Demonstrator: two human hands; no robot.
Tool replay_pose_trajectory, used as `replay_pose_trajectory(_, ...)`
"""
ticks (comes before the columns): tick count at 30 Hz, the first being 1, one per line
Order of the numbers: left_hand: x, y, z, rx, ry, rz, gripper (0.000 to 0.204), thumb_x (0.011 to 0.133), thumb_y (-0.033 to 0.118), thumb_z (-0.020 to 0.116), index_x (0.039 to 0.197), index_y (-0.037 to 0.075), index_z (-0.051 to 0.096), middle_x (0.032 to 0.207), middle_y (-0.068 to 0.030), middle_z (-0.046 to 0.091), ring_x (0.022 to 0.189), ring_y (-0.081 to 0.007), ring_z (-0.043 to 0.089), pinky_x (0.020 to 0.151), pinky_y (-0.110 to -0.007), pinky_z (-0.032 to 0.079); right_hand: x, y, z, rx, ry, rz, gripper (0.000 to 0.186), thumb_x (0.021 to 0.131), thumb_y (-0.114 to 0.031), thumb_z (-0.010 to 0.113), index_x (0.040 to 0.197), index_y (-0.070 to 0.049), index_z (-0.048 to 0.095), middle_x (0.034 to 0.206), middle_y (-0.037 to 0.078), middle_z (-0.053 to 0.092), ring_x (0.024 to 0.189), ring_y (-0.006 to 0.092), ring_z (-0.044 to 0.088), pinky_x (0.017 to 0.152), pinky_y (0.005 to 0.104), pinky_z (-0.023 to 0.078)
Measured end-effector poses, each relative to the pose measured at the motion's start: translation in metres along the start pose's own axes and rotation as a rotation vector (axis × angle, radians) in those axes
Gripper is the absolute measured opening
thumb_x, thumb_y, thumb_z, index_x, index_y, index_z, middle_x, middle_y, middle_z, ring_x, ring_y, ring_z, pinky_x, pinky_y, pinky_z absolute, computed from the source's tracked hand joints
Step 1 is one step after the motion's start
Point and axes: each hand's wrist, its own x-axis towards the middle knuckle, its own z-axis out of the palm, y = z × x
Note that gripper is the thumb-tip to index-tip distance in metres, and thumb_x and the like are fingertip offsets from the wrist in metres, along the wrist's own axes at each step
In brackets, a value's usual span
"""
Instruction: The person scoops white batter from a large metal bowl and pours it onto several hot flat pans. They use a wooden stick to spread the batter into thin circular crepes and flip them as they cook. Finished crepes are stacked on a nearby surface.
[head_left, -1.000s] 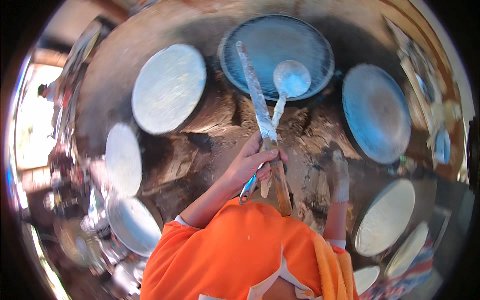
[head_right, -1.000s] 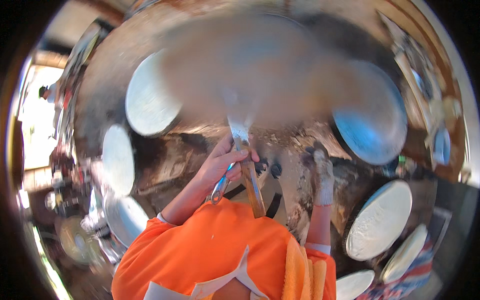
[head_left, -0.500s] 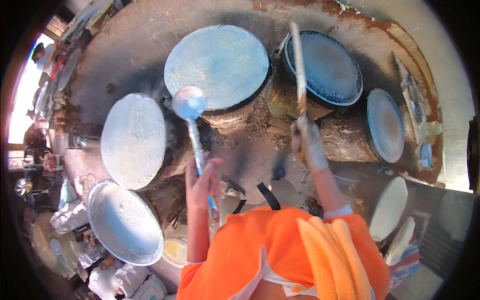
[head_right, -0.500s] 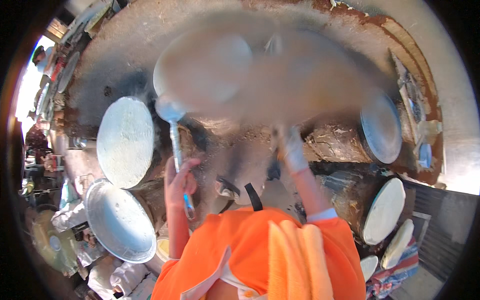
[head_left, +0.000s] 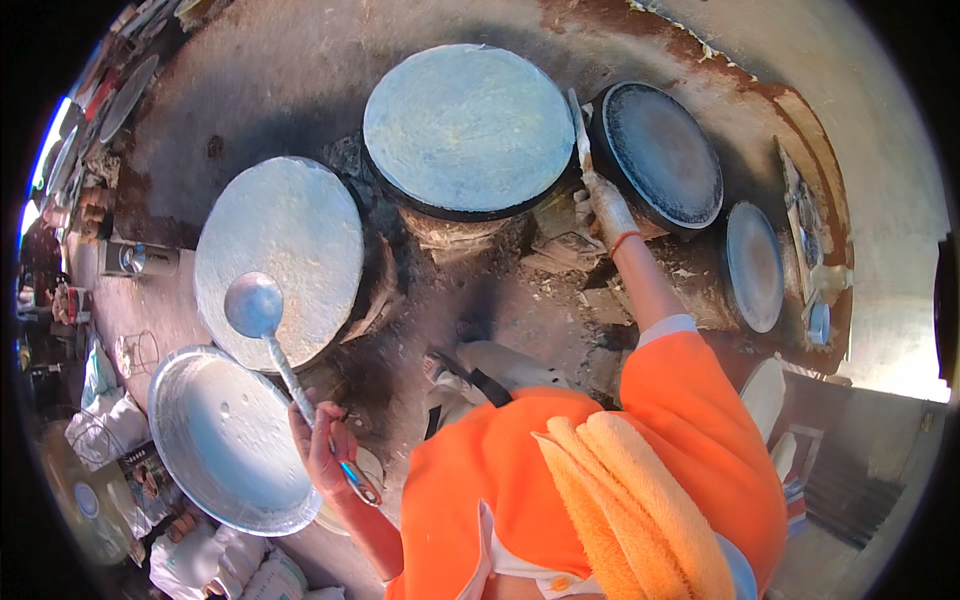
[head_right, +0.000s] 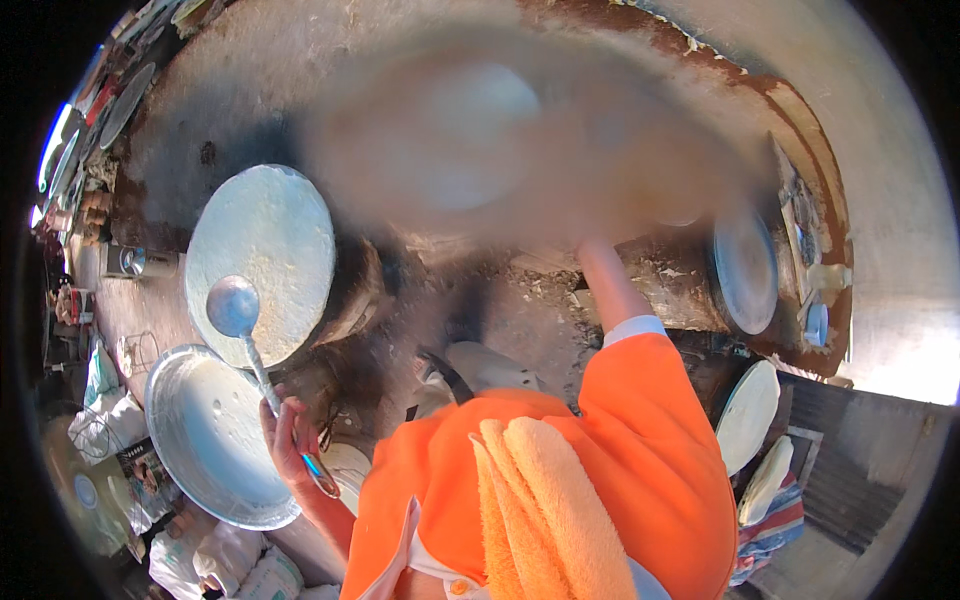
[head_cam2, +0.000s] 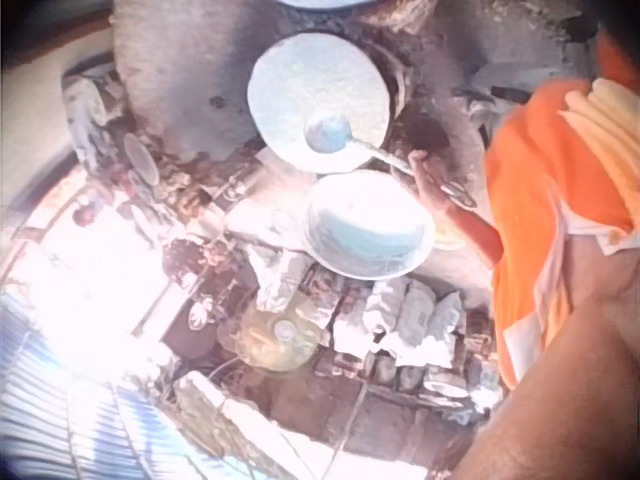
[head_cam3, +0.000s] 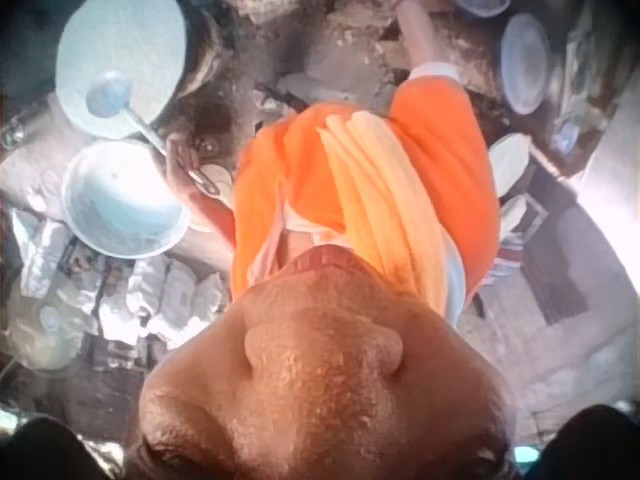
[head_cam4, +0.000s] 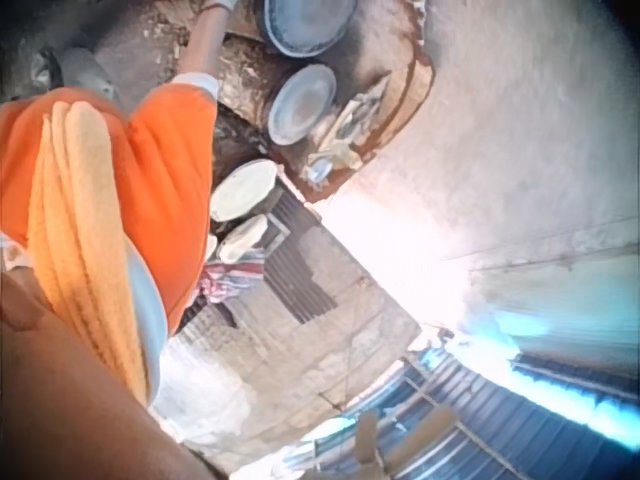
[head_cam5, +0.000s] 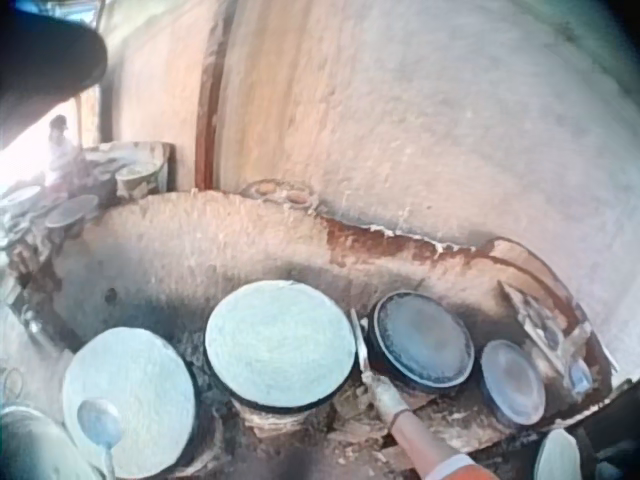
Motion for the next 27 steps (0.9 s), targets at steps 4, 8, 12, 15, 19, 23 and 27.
replay_pose_trajectory(4, -0.013, 0.013, -0.004, -0.096, -0.056, 0.036, 0.030, 0.091, 0.004, 0.042, 0.120, 0.001, 0.037, 0.082, -0.0073, 0.055, 0.035, -0.0003, 0.026, 0.030, -0.015, 0.023, 0.040, 0.024, 0.011, 0.123, 0.265, -0.213, 0.022, 0.089, -0.028, 0.051, 0.108, -0.017, 0.048, 0.061, 0.003, 0.050, 0.038, 0.0135, 0.042, 0.033, 0.0309, 0.037)
replay_pose_trajectory(8, -0.022, 0.022, -0.013, -0.121, -0.060, 0.079, 0.030, 0.095, 0.005, 0.032, 0.123, -0.004, 0.034, 0.085, -0.0103, 0.053, 0.035, -0.0007, 0.029, 0.030, -0.015, 0.025, 0.039, 0.037, 0.013, -0.005, 0.133, -0.172, 0.018, 0.089, -0.026, 0.050, 0.104, -0.016, 0.049, 0.059, 0.002, 0.050, 0.037, 0.0152, 0.044, 0.032, 0.0320, 0.038)
replay_pose_trajectory(12, -0.020, 0.026, -0.035, -0.176, -0.125, 0.071, 0.032, 0.094, 0.005, 0.033, 0.125, -0.004, 0.033, 0.084, -0.0103, 0.052, 0.035, -0.0010, 0.029, 0.029, -0.015, 0.026, 0.038, 0.051, -0.004, -0.013, 0.066, -0.539, 0.023, 0.087, -0.024, 0.056, 0.104, -0.010, 0.053, 0.062, 0.000, 0.051, 0.043, 0.0091, 0.046, 0.037, 0.0248, 0.039)
replay_pose_trajectory(15, -0.019, 0.023, -0.069, -0.254, -0.096, 0.078, 0.035, 0.094, 0.006, 0.034, 0.127, -0.004, 0.031, 0.083, -0.0099, 0.051, 0.033, -0.0016, 0.029, 0.028, -0.016, 0.025, -0.008, 0.041, 0.049, -0.249, -0.073, -0.719, 0.027, 0.087, -0.019, 0.055, 0.111, -0.009, 0.052, 0.068, -0.001, 0.052, 0.044, 0.0062, 0.043, 0.041, 0.0209, 0.038)
replay_pose_trajectory(19, -0.024, 0.029, -0.123, -0.233, 0.064, 0.050, 0.034, 0.094, 0.011, 0.036, 0.125, -0.001, 0.037, 0.075, -0.0031, 0.049, 0.034, -0.0016, 0.028, 0.031, -0.015, 0.023, -0.150, 0.081, 0.166, -0.468, -0.567, -0.466, 0.032, 0.088, -0.020, 0.053, 0.118, -0.010, 0.047, 0.070, 0.000, 0.051, 0.044, 0.0055, 0.040, 0.040, 0.0194, 0.035)
replay_pose_trajectory(23, -0.060, 0.040, -0.155, -0.248, 0.266, 0.099, 0.032, 0.095, 0.016, 0.036, 0.123, 0.001, 0.040, 0.075, -0.0039, 0.048, 0.037, -0.0032, 0.030, 0.035, -0.018, 0.028, -0.219, 0.163, 0.203, -0.612, -1.186, 0.208, 0.031, 0.089, -0.023, 0.050, 0.117, -0.009, 0.046, 0.067, 0.000, 0.048, 0.040, 0.0047, 0.035, 0.036, 0.0191, 0.030)
replay_pose_trajectory(27, -0.083, 0.030, -0.209, -0.241, 0.488, 0.092, 0.024, 0.093, 0.012, 0.037, 0.115, 0.003, 0.039, 0.073, -0.0037, 0.046, 0.037, -0.0049, 0.031, 0.035, -0.021, 0.029, -0.278, 0.247, 0.247, -0.571, -1.220, 0.843, 0.020, 0.089, -0.025, 0.050, 0.095, -0.007, 0.049, 0.063, 0.001, 0.047, 0.036, 0.0071, 0.034, 0.031, 0.0214, 0.027)
